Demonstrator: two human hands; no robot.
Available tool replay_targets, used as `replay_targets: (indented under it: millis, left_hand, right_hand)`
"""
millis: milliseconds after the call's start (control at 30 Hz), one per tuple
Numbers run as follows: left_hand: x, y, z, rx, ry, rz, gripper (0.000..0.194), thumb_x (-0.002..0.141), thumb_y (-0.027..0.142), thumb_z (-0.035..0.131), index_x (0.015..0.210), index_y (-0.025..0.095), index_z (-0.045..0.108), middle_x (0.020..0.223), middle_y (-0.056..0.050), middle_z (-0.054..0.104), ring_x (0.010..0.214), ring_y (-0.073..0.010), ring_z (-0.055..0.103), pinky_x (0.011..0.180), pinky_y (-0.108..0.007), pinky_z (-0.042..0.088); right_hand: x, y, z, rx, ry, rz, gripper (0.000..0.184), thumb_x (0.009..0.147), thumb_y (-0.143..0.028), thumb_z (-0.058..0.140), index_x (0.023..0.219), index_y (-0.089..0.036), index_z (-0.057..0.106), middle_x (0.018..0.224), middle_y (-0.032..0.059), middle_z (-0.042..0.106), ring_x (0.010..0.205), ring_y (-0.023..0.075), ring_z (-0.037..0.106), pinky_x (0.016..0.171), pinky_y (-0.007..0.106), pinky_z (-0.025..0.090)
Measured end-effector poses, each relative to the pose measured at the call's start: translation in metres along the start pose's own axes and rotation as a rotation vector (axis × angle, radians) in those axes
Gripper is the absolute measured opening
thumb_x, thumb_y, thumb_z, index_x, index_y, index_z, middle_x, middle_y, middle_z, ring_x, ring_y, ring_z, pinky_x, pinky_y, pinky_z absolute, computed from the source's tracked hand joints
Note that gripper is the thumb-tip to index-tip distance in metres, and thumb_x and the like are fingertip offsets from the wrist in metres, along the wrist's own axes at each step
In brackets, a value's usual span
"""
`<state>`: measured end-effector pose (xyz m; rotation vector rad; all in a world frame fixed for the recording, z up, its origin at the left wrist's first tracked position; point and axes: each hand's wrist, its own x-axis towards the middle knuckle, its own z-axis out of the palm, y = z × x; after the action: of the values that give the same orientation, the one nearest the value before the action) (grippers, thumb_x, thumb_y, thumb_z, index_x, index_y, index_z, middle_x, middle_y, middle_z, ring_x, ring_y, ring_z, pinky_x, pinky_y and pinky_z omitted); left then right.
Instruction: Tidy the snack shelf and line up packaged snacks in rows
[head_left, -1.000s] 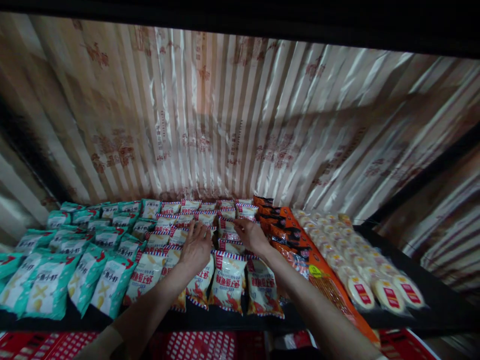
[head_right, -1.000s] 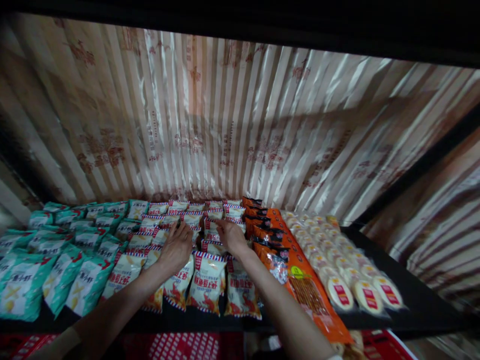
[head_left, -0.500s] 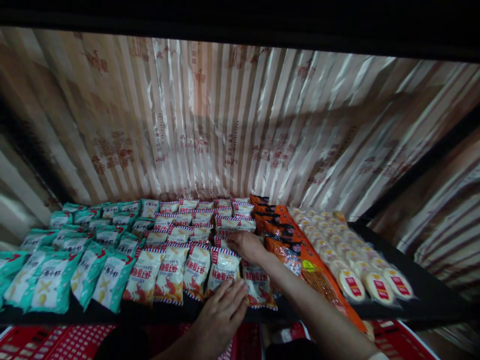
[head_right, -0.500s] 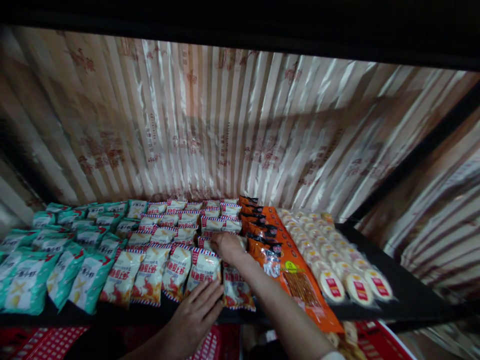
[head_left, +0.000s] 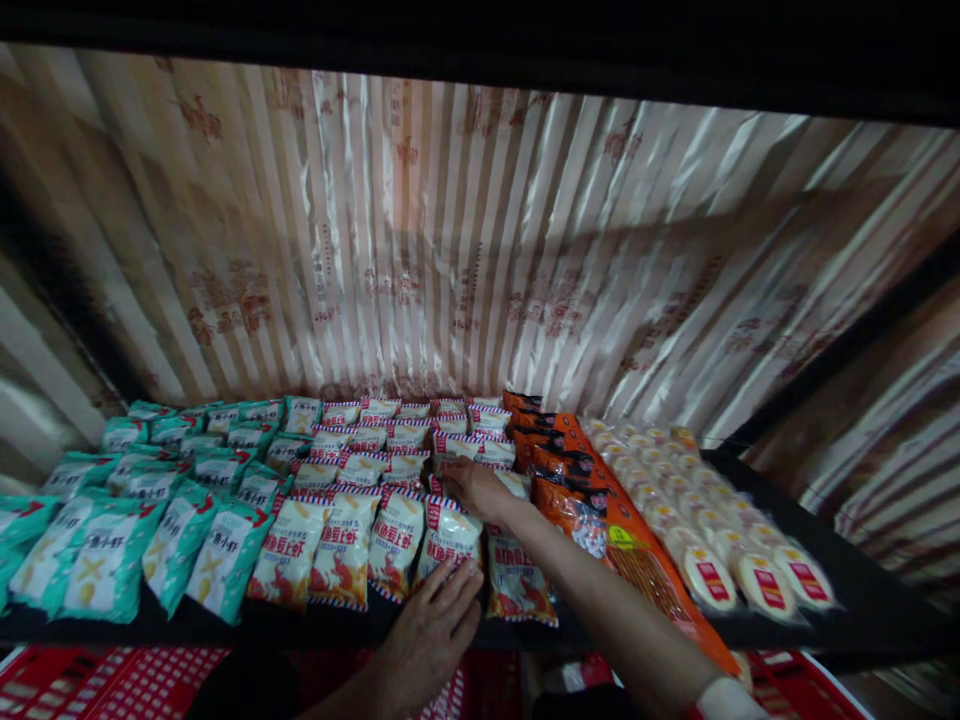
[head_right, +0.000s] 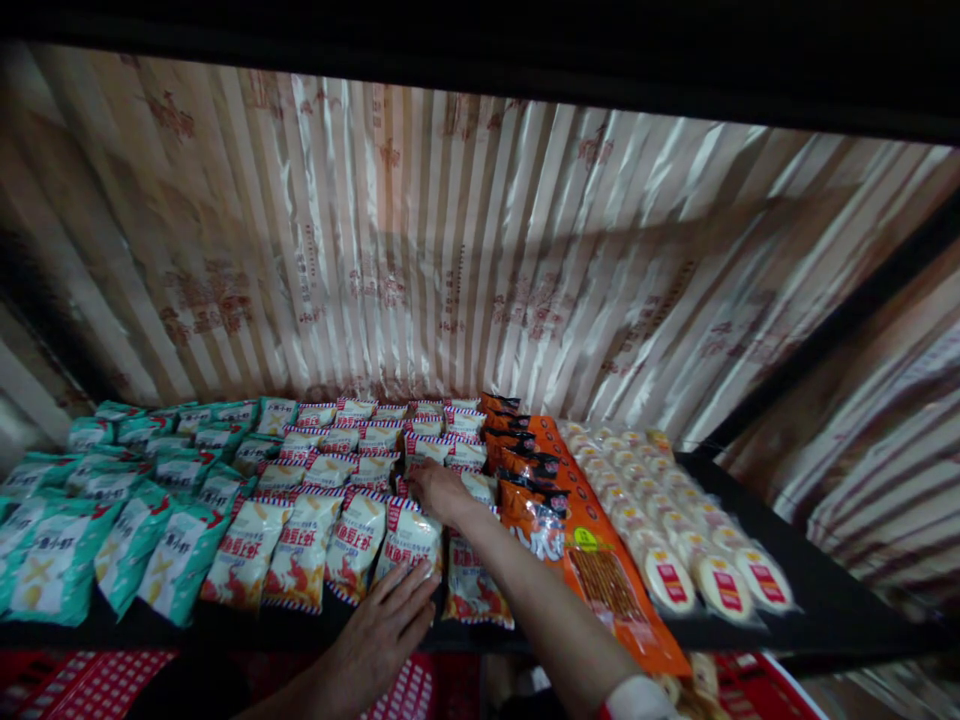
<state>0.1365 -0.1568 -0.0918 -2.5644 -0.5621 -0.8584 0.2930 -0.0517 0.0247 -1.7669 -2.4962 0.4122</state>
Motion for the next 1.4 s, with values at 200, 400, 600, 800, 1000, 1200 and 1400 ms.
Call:
replay_targets:
  millis: [200, 400, 600, 800, 1000, 1200, 1400]
  left_hand:
    - [-0.001, -0.001, 0.003, -0.005, 0.025, -0.010, 0.016, 0.090, 0.023, 0.053, 0.103, 0.015, 0.059, 0.133, -0.006, 0.052, 0.134, -0.0240, 0.033, 0.111, -0.040, 0.028]
    - [-0.001, -0.004, 0.000, 0.001, 0.032, -0.025, 0.017, 0.089, 0.024, 0.054, 0.103, 0.015, 0.059, 0.130, -0.007, 0.054, 0.133, -0.0240, 0.034, 0.111, -0.040, 0.027]
    - [-0.001, -0.004, 0.000, -0.002, 0.024, -0.029, 0.017, 0.089, 0.023, 0.053, 0.103, 0.015, 0.059, 0.133, -0.007, 0.052, 0.133, -0.0235, 0.034, 0.111, -0.040, 0.028]
    - [-0.003, -0.004, 0.000, -0.004, 0.041, -0.026, 0.017, 0.089, 0.023, 0.054, 0.104, 0.016, 0.059, 0.133, -0.007, 0.052, 0.133, -0.0233, 0.034, 0.111, -0.039, 0.026]
    - [-0.002, -0.005, -0.003, -0.008, 0.048, -0.036, 0.018, 0.089, 0.024, 0.054, 0.104, 0.016, 0.059, 0.131, -0.006, 0.054, 0.133, -0.0230, 0.033, 0.112, -0.039, 0.023]
    - [-0.004, -0.007, -0.003, -0.004, 0.075, -0.051, 0.016, 0.088, 0.022, 0.054, 0.102, 0.016, 0.060, 0.130, -0.006, 0.054, 0.133, -0.0227, 0.035, 0.113, -0.039, 0.021]
    - [-0.009, -0.007, 0.006, 0.008, 0.029, -0.069, 0.017, 0.089, 0.023, 0.053, 0.104, 0.016, 0.058, 0.134, -0.008, 0.050, 0.132, -0.0224, 0.035, 0.112, -0.041, 0.023]
  right_hand:
    - [0.007, -0.008, -0.005, -0.038, -0.033, 0.061, 0.022, 0.088, -0.025, 0.047, 0.102, -0.019, 0.064, 0.109, 0.0093, 0.061, 0.092, 0.0184, 0.059, 0.073, 0.025, 0.039]
    - [0.014, -0.005, -0.004, -0.079, -0.030, 0.099, 0.027, 0.086, -0.026, 0.047, 0.108, -0.018, 0.060, 0.105, 0.0093, 0.065, 0.091, 0.0204, 0.060, 0.069, 0.027, 0.038]
    - [0.019, -0.003, -0.004, -0.083, -0.066, 0.089, 0.021, 0.085, -0.026, 0.049, 0.094, -0.022, 0.067, 0.100, 0.0050, 0.067, 0.090, 0.0177, 0.061, 0.070, 0.025, 0.038]
    - [0.021, -0.008, -0.001, -0.106, -0.060, 0.161, 0.021, 0.084, -0.025, 0.049, 0.096, -0.021, 0.066, 0.100, 0.0068, 0.068, 0.088, 0.0199, 0.063, 0.067, 0.026, 0.039]
    - [0.029, -0.019, 0.000, -0.120, -0.072, 0.188, 0.023, 0.084, -0.022, 0.049, 0.096, -0.016, 0.067, 0.102, 0.0128, 0.069, 0.092, 0.0228, 0.064, 0.070, 0.027, 0.041]
    - [0.034, -0.032, 0.001, -0.085, -0.053, 0.169, 0.025, 0.088, -0.023, 0.046, 0.097, -0.014, 0.068, 0.102, 0.0134, 0.069, 0.094, 0.0221, 0.064, 0.072, 0.026, 0.042]
    - [0.036, -0.027, 0.004, 0.003, -0.014, 0.152, 0.022, 0.087, -0.024, 0.048, 0.093, -0.017, 0.068, 0.095, 0.0073, 0.071, 0.086, 0.0173, 0.065, 0.068, 0.022, 0.041]
